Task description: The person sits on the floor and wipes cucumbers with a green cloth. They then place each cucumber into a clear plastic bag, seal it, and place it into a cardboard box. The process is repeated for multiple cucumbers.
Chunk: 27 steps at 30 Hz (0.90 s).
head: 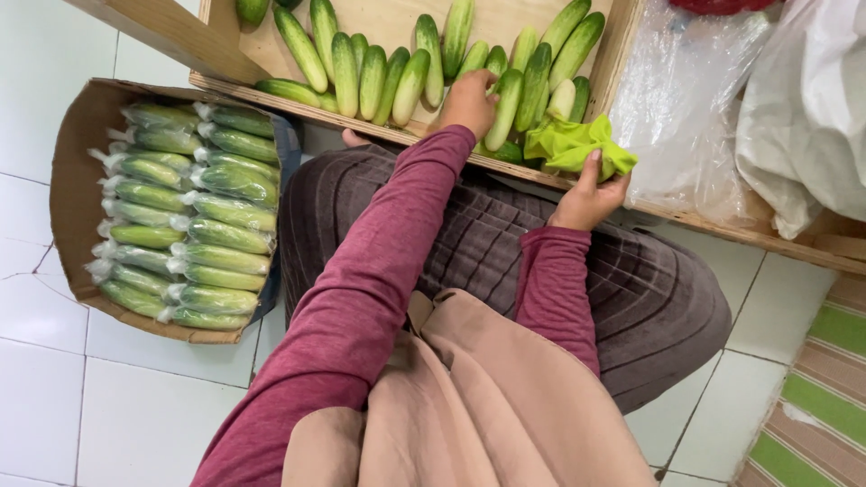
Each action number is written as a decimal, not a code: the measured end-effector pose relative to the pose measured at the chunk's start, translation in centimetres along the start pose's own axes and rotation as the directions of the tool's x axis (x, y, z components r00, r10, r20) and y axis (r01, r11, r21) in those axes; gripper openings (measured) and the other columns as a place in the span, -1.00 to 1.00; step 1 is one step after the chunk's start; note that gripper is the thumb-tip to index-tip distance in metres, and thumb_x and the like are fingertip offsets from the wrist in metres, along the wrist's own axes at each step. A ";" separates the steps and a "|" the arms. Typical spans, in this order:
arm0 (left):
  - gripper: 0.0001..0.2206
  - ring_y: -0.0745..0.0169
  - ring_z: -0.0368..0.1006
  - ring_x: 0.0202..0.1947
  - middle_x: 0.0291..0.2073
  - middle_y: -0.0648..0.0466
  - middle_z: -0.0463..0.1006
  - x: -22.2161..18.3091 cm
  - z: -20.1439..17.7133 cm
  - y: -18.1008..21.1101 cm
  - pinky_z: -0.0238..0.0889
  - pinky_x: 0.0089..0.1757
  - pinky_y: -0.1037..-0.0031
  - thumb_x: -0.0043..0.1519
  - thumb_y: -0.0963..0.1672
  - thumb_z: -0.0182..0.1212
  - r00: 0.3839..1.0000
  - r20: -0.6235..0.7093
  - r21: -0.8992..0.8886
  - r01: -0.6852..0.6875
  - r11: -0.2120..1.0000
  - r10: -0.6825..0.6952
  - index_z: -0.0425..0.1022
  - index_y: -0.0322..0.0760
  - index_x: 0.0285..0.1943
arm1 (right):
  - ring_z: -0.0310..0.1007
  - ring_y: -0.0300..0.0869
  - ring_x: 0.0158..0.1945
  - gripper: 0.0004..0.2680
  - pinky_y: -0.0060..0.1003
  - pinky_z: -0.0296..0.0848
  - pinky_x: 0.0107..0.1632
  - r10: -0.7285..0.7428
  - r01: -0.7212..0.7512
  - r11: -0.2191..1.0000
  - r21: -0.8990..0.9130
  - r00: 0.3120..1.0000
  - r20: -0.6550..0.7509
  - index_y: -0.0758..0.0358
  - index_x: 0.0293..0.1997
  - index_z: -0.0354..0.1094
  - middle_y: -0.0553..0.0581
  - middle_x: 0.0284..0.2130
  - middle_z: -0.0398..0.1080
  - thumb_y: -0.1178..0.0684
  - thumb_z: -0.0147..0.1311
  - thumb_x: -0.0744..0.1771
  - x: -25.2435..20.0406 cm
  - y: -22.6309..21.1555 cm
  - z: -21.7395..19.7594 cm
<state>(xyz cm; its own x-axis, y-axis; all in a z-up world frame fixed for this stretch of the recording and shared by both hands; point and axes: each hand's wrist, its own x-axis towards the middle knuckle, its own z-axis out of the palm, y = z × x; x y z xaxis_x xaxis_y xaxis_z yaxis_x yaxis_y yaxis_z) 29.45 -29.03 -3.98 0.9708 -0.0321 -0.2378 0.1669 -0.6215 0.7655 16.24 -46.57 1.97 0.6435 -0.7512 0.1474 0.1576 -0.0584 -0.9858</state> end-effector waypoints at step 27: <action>-0.45 -0.14 0.31 0.36 0.36 -0.23 0.35 -0.1 -7.3 0.5 0.22 0.28 0.10 0.31 -0.03 0.15 0.992 0.046 -0.466 0.122 0.876 -0.114 0.22 -0.39 0.43 | 0.55 -0.09 -0.07 -0.82 -0.17 0.57 -0.01 -0.021 0.021 0.998 -0.060 1.000 0.004 0.30 0.00 0.45 0.15 -0.16 0.54 0.12 0.23 0.33 0.0 0.6 -0.3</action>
<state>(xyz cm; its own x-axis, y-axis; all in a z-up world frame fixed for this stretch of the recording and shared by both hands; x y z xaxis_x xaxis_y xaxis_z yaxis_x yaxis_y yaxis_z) 30.73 -23.67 0.80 0.9365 0.0033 -0.3505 0.3451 -0.1834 0.9205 16.17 -46.81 1.39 0.6430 -0.7472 0.1680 0.1257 -0.1135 -0.9856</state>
